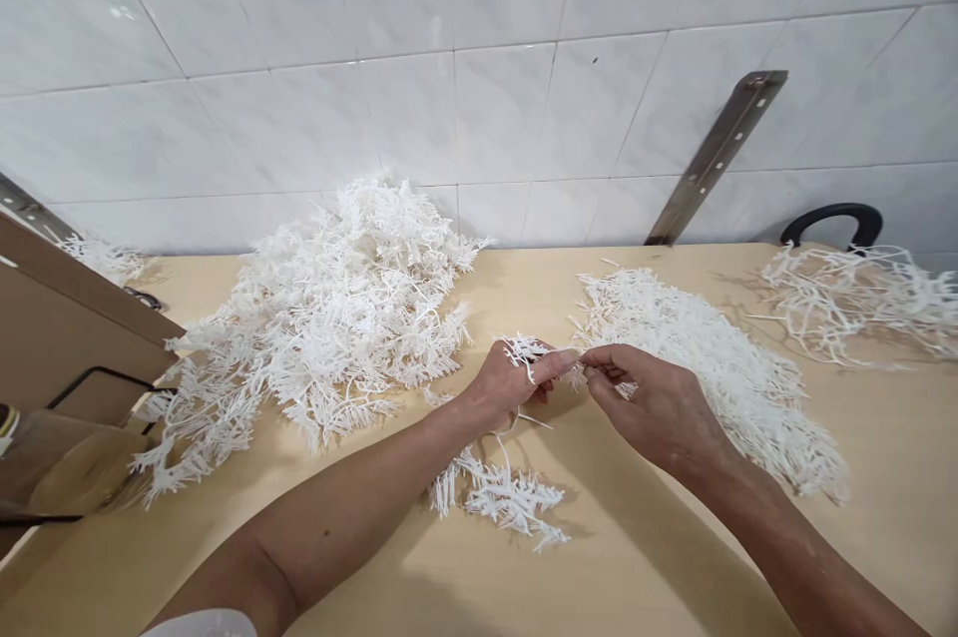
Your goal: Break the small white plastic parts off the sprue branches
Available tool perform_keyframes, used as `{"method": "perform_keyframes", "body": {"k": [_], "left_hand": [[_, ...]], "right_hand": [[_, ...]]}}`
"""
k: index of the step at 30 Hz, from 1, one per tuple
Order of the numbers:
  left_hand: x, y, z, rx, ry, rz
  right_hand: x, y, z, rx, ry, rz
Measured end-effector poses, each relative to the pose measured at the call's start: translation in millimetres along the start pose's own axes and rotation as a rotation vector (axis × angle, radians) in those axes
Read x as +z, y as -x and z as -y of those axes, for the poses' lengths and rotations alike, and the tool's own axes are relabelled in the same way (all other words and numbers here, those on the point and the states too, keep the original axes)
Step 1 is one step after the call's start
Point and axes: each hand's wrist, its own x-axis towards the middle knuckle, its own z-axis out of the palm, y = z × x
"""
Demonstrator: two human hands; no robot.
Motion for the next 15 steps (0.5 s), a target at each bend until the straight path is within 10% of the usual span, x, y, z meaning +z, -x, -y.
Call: {"method": "perform_keyframes", "body": {"k": [15], "left_hand": [[0.0, -0.7, -5.6, -0.024, -0.092, -0.045]], "right_hand": [[7.4, -2.7, 4.1, 0.066, -0.092, 0.04]]}}
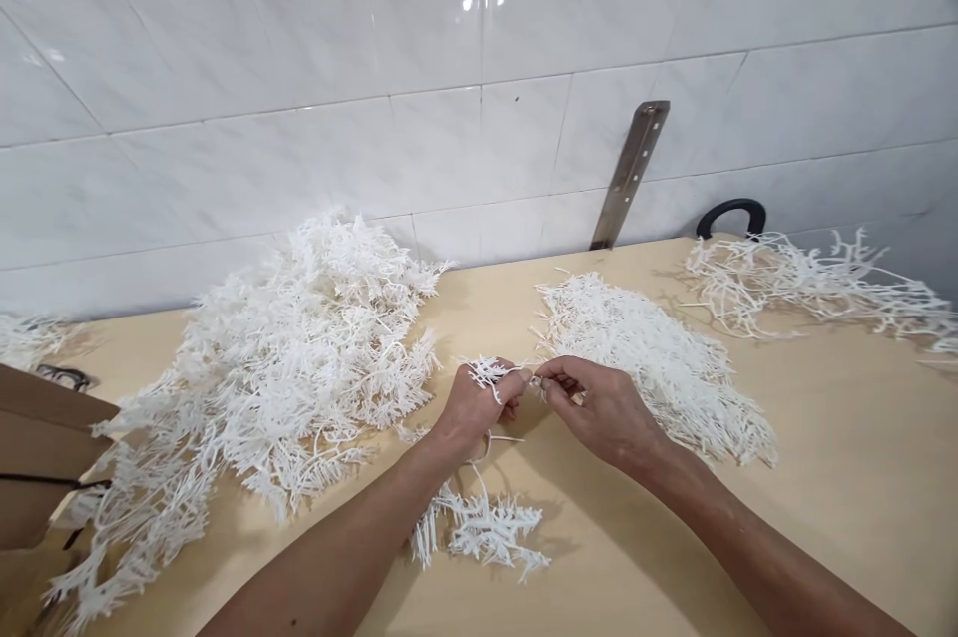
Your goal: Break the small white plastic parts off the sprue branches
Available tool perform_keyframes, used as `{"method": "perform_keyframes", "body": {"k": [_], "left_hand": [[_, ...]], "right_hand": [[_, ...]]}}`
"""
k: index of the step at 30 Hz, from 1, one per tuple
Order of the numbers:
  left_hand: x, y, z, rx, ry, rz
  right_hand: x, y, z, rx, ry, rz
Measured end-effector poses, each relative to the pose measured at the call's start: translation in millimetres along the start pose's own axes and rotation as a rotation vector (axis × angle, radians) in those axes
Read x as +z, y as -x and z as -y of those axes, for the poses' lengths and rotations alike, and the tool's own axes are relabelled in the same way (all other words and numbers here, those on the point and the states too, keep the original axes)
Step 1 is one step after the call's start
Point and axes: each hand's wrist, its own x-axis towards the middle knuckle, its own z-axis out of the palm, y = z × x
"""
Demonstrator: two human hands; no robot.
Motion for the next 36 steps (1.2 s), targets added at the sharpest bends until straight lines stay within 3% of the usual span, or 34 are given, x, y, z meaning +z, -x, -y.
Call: {"method": "perform_keyframes", "body": {"k": [6, 11, 19, 24, 28, 30, 36], "left_hand": [[-1.8, 5, -8, 0.06, -0.113, 0.015], [0.2, 9, -17, 0.078, -0.083, 0.016], [6.7, 6, -5, 0.086, -0.124, -0.109], [10.7, 12, -9, 0.185, -0.114, -0.11], [3.9, 11, -11, 0.206, -0.116, -0.112], [-0.2, 8, -8, 0.168, -0.095, -0.08], [-3.5, -2, 6, -0.026, 0.142, -0.016]], "right_hand": [[0, -1, -4, -0.001, -0.013, -0.023], [2, -3, -3, 0.021, -0.012, -0.027], [7, -2, -1, 0.053, 0.041, -0.045], [15, -7, 5, 0.206, 0.017, -0.112], [5, -13, -5, 0.325, 0.064, -0.245], [-5, -15, -12, 0.346, 0.083, -0.286], [-20, -13, -10, 0.349, 0.03, -0.223]]}}
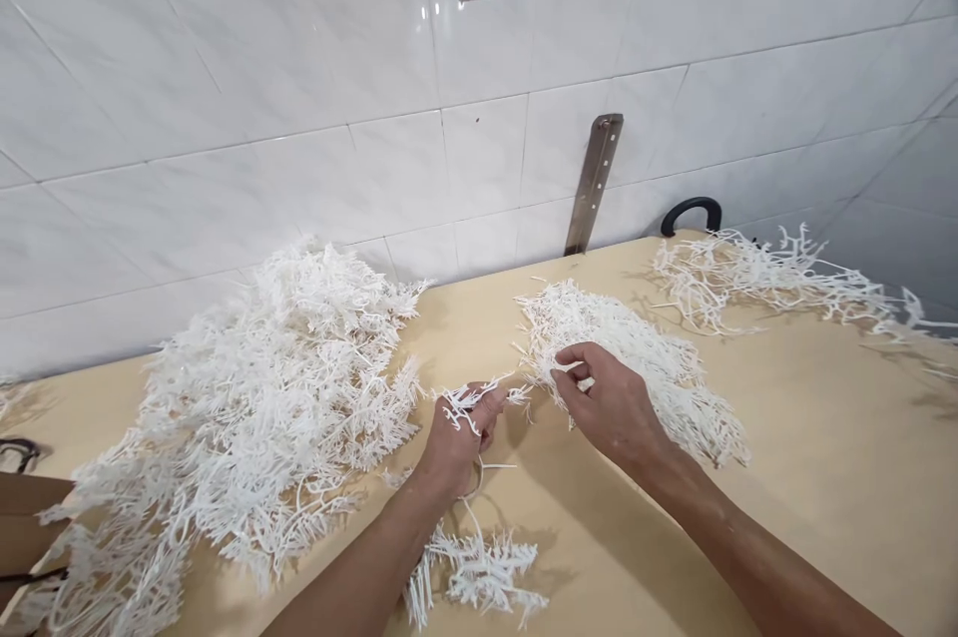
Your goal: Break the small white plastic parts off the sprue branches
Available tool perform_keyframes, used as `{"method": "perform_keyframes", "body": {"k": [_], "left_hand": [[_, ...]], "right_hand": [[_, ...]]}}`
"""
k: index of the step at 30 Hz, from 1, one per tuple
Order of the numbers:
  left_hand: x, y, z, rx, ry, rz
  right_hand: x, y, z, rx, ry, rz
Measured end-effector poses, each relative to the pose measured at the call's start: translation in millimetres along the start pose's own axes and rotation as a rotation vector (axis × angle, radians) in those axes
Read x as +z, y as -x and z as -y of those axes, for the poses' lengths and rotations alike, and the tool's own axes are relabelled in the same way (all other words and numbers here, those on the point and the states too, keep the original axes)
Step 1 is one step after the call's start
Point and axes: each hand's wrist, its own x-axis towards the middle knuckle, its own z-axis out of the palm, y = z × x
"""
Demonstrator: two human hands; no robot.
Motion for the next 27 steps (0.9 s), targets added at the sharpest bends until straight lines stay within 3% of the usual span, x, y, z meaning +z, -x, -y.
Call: {"method": "perform_keyframes", "body": {"k": [6, 10, 18, 27], "left_hand": [[2.0, -4, 3, 0.019, 0.036, -0.05], [2.9, -4, 1, 0.037, 0.022, -0.033], [3.7, 5, -10, 0.06, -0.088, 0.043], [4.2, 2, -6, 0.051, -0.151, 0.019]], "right_hand": [[18, 18, 13, 0.037, -0.298, 0.26], [27, 27, 8, 0.101, -0.417, 0.269], [25, 31, 1, 0.161, -0.607, 0.406], [36, 30, -7, 0.182, -0.627, 0.36]]}}
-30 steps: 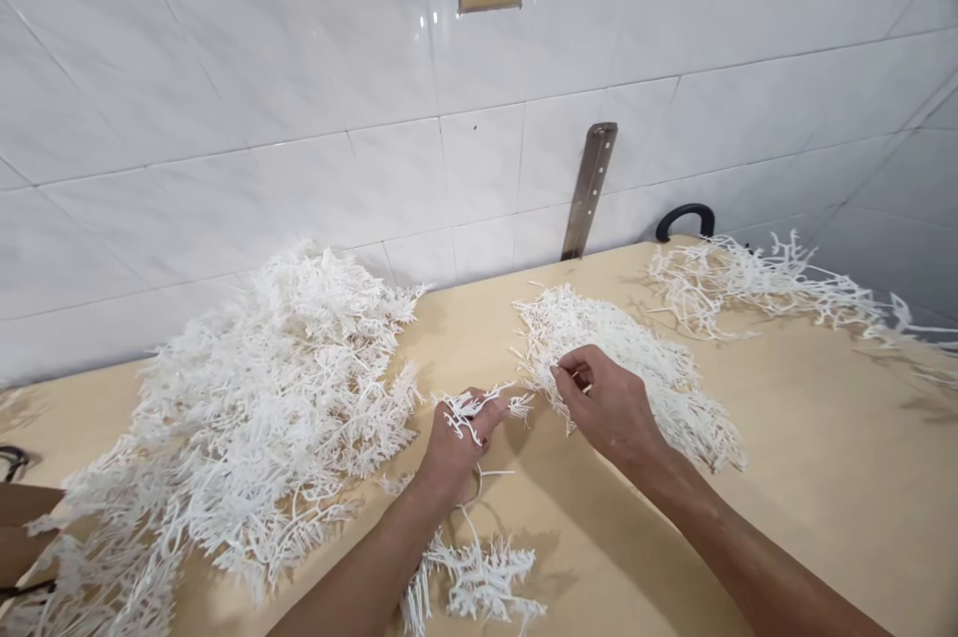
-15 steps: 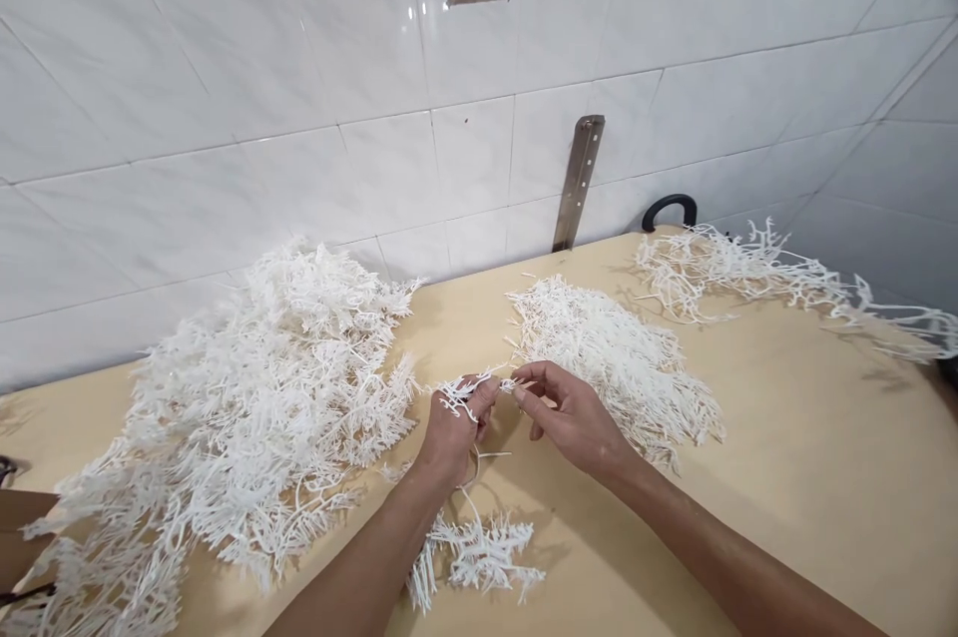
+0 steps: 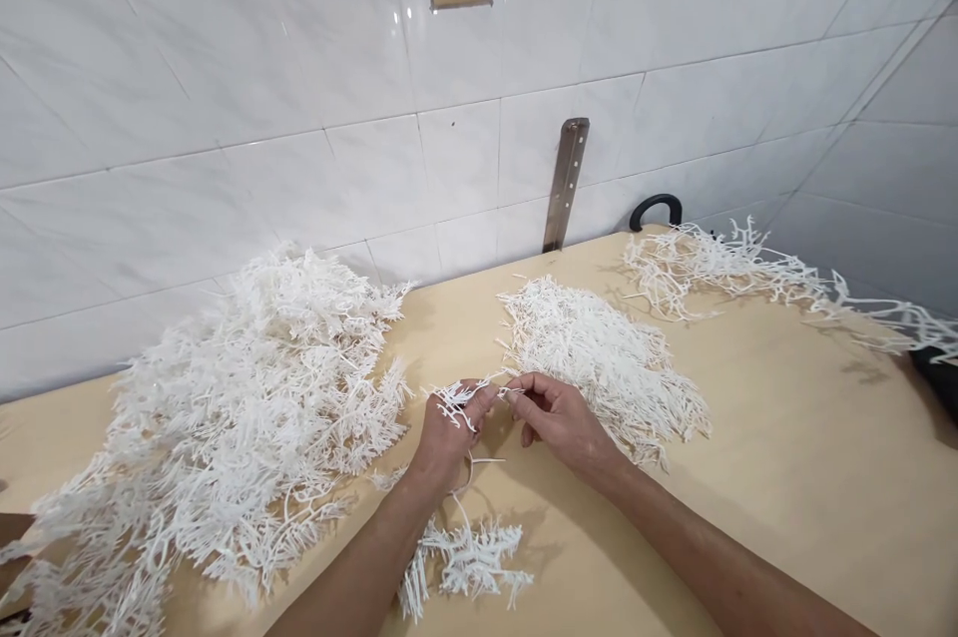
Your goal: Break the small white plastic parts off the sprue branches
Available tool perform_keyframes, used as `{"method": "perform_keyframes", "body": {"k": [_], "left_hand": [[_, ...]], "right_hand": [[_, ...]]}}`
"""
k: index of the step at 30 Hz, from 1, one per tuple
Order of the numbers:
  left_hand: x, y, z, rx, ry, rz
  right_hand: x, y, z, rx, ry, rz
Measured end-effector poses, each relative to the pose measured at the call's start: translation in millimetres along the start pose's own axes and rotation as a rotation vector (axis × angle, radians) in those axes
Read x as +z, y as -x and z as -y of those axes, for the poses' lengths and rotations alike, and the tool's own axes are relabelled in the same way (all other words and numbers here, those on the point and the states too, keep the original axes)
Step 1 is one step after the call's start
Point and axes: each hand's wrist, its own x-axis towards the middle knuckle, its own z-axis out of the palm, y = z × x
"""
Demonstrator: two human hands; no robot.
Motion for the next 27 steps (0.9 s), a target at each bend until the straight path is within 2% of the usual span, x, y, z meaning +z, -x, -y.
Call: {"method": "perform_keyframes", "body": {"k": [11, 22, 27], "left_hand": [[1.7, 2, -2, 0.04, -0.159, -0.008], [1.9, -1, 2, 0.029, -0.094, -0.028], [1.5, -3, 9, 0.058, -0.105, -0.085]], "right_hand": [[-3, 6, 2, -0.005, 0.012, 0.02], [2, 7, 3, -0.055, 0.001, 0.069], [3, 6, 1, -0.018, 0.038, 0.017]]}}
